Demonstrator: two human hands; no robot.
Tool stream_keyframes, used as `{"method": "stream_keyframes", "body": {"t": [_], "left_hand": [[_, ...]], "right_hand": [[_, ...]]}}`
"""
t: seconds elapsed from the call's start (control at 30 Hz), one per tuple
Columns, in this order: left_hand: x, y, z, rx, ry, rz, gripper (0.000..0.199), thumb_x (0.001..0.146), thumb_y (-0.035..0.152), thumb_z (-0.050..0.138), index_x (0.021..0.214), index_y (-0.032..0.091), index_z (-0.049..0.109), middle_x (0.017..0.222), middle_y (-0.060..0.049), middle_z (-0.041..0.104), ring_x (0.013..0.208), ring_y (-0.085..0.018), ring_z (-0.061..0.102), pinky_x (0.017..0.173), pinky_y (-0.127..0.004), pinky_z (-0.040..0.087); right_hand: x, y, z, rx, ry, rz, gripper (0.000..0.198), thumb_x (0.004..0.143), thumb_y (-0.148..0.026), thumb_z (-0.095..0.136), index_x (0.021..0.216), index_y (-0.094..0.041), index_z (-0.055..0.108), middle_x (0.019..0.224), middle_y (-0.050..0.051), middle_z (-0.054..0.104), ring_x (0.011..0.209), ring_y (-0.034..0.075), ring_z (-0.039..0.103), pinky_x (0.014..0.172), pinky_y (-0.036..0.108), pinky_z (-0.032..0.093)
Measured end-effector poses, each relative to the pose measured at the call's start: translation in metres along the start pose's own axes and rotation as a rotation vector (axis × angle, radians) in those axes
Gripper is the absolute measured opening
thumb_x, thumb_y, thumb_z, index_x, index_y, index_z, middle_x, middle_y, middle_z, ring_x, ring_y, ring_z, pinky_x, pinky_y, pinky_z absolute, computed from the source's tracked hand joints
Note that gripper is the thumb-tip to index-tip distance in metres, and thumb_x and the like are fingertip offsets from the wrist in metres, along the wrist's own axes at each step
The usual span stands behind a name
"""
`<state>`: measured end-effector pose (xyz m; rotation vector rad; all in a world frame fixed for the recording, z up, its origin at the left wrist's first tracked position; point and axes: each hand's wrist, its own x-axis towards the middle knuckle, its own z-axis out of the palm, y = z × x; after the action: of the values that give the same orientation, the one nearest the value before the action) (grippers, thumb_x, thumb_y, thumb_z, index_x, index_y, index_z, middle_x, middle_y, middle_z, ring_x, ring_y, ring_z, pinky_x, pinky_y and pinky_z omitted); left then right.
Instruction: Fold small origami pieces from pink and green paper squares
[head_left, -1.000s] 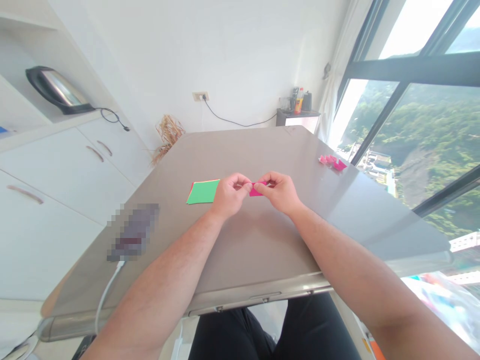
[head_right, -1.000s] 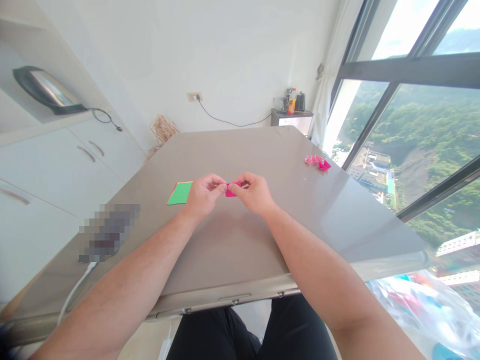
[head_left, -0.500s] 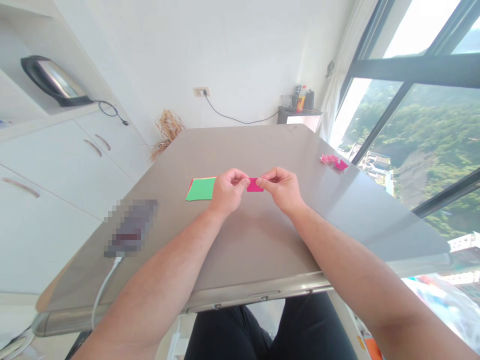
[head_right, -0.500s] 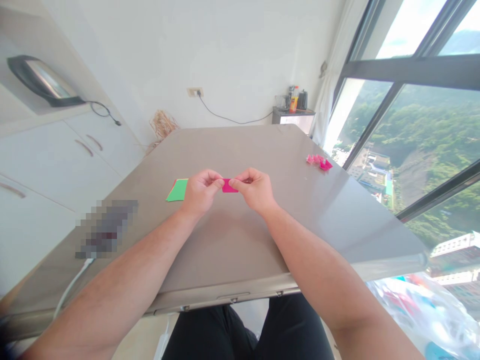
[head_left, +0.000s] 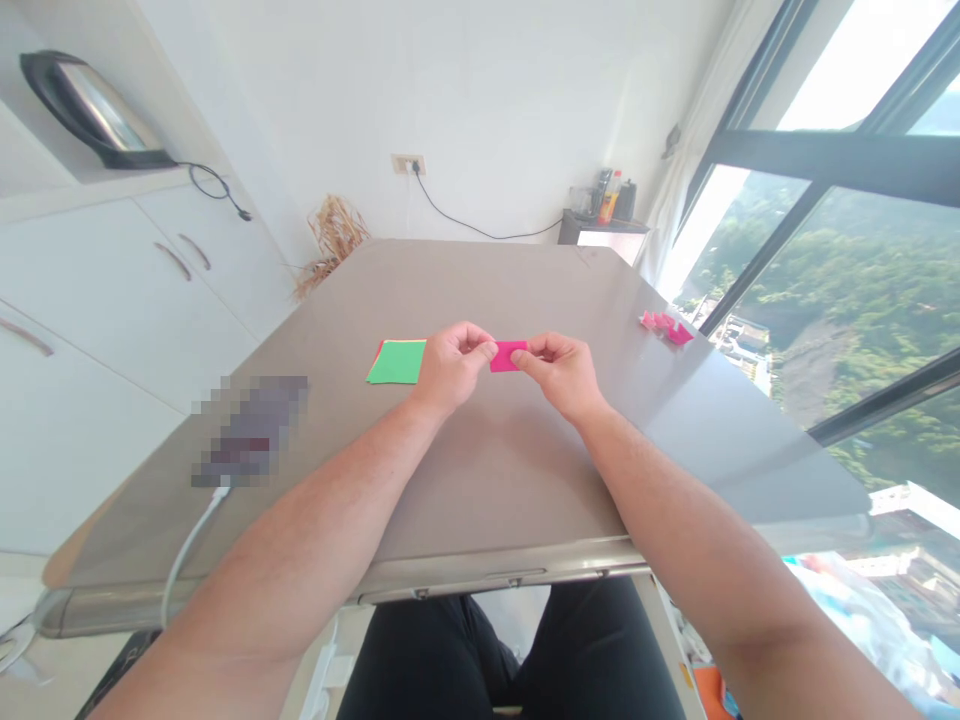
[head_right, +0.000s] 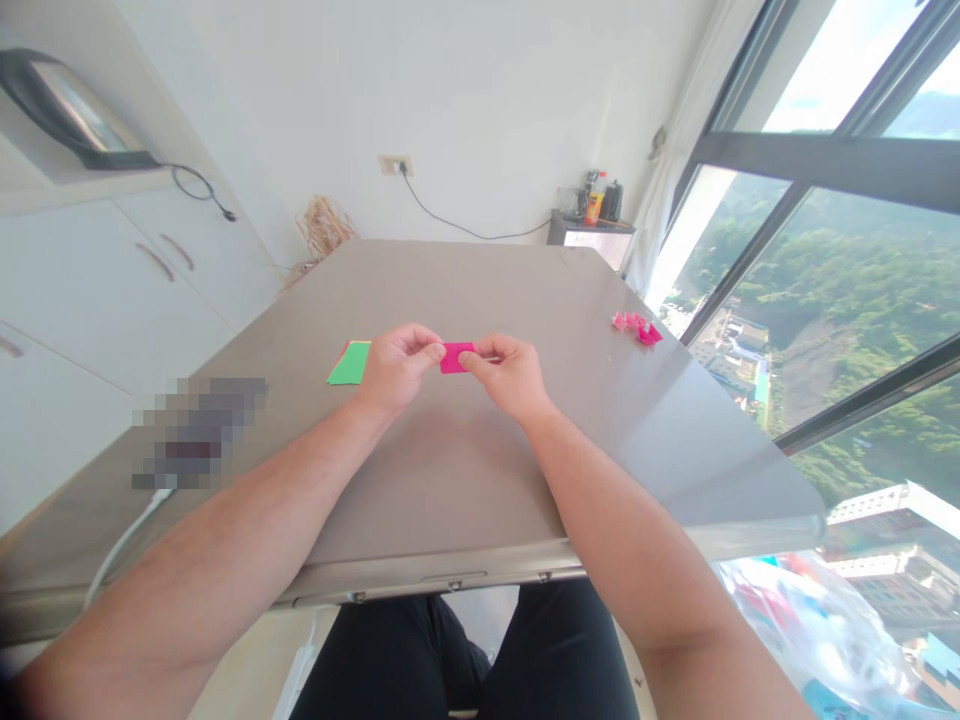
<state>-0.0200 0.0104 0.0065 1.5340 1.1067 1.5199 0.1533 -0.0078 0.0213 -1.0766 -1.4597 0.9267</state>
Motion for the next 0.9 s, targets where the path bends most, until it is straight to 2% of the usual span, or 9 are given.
{"method": "stream_keyframes", "body": {"t": [0.1,0.2,0.3,0.4,0.5,0.57,0.67,0.8,0.9], "left_hand": [[0.000,0.003,0.000,0.007,-0.037,0.005,0.012,0.074,0.029,0.072,0.072,0.019,0.065,0.069,0.000,0.065,0.064,-0.014,0.056,0.063,-0.028,0.042],[0.001,0.008,-0.002,0.083,-0.133,0.007,0.013,0.076,0.029,0.070,0.071,0.018,0.065,0.067,-0.001,0.064,0.063,-0.014,0.054,0.063,-0.028,0.041],[0.003,0.009,-0.007,0.211,-0.244,0.008,0.012,0.073,0.028,0.073,0.069,0.018,0.068,0.066,-0.001,0.065,0.062,-0.014,0.053,0.060,-0.028,0.039],[0.003,0.007,-0.010,0.240,-0.419,-0.048,0.011,0.068,0.027,0.078,0.067,0.019,0.070,0.065,-0.002,0.067,0.059,-0.014,0.054,0.056,-0.027,0.037],[0.003,0.005,-0.009,0.269,-0.510,-0.089,0.011,0.061,0.025,0.081,0.059,0.020,0.071,0.056,0.000,0.063,0.051,-0.013,0.049,0.050,-0.027,0.032],[0.002,0.005,-0.008,0.263,-0.496,-0.088,0.013,0.058,0.024,0.082,0.054,0.021,0.069,0.050,0.002,0.058,0.046,-0.011,0.045,0.047,-0.026,0.029],[0.002,0.004,-0.004,0.180,-0.373,-0.099,0.018,0.056,0.026,0.083,0.051,0.021,0.067,0.047,0.003,0.055,0.045,-0.010,0.043,0.045,-0.026,0.027],[0.002,0.000,0.003,-0.023,-0.161,-0.183,0.025,0.062,0.030,0.083,0.053,0.019,0.062,0.052,0.001,0.056,0.050,-0.010,0.046,0.052,-0.026,0.034],[0.002,-0.002,0.007,-0.248,-0.094,-0.225,0.023,0.065,0.030,0.082,0.059,0.018,0.063,0.058,0.000,0.058,0.058,-0.013,0.053,0.061,-0.029,0.043]], "right_hand": [[0.002,0.001,-0.003,-0.039,0.021,-0.009,0.018,0.073,-0.038,0.072,0.070,-0.020,0.070,0.068,0.000,0.067,0.063,0.014,0.055,0.058,0.028,0.043],[0.004,0.002,-0.008,-0.064,-0.001,0.008,0.017,0.071,-0.036,0.072,0.066,-0.020,0.068,0.062,-0.002,0.061,0.058,0.012,0.049,0.054,0.027,0.038],[0.007,0.003,-0.016,-0.138,-0.088,0.022,0.015,0.069,-0.032,0.072,0.063,-0.020,0.067,0.058,-0.004,0.056,0.055,0.010,0.044,0.053,0.027,0.034],[0.007,0.002,-0.022,-0.250,-0.201,0.050,0.011,0.068,-0.029,0.071,0.063,-0.019,0.068,0.056,-0.004,0.055,0.055,0.010,0.043,0.052,0.027,0.032],[0.006,0.000,-0.024,-0.340,-0.306,0.058,0.010,0.069,-0.027,0.069,0.063,-0.019,0.070,0.057,-0.003,0.058,0.055,0.010,0.044,0.051,0.026,0.031],[0.006,0.000,-0.022,-0.371,-0.326,0.054,0.010,0.069,-0.026,0.068,0.063,-0.018,0.069,0.059,-0.002,0.061,0.056,0.011,0.046,0.051,0.026,0.033],[0.007,0.000,-0.017,-0.315,-0.227,0.017,0.011,0.071,-0.029,0.069,0.073,-0.019,0.072,0.071,0.001,0.069,0.065,0.013,0.057,0.058,0.027,0.043],[0.008,0.003,-0.011,-0.096,-0.092,-0.009,0.045,0.070,-0.037,0.077,0.112,-0.023,0.069,0.107,0.005,0.074,0.087,0.018,0.067,0.074,0.032,0.055],[0.007,0.007,-0.008,-0.058,-0.132,0.050,0.041,0.071,-0.042,0.078,0.105,-0.021,0.070,0.103,0.006,0.074,0.087,0.019,0.068,0.076,0.034,0.056]]}}
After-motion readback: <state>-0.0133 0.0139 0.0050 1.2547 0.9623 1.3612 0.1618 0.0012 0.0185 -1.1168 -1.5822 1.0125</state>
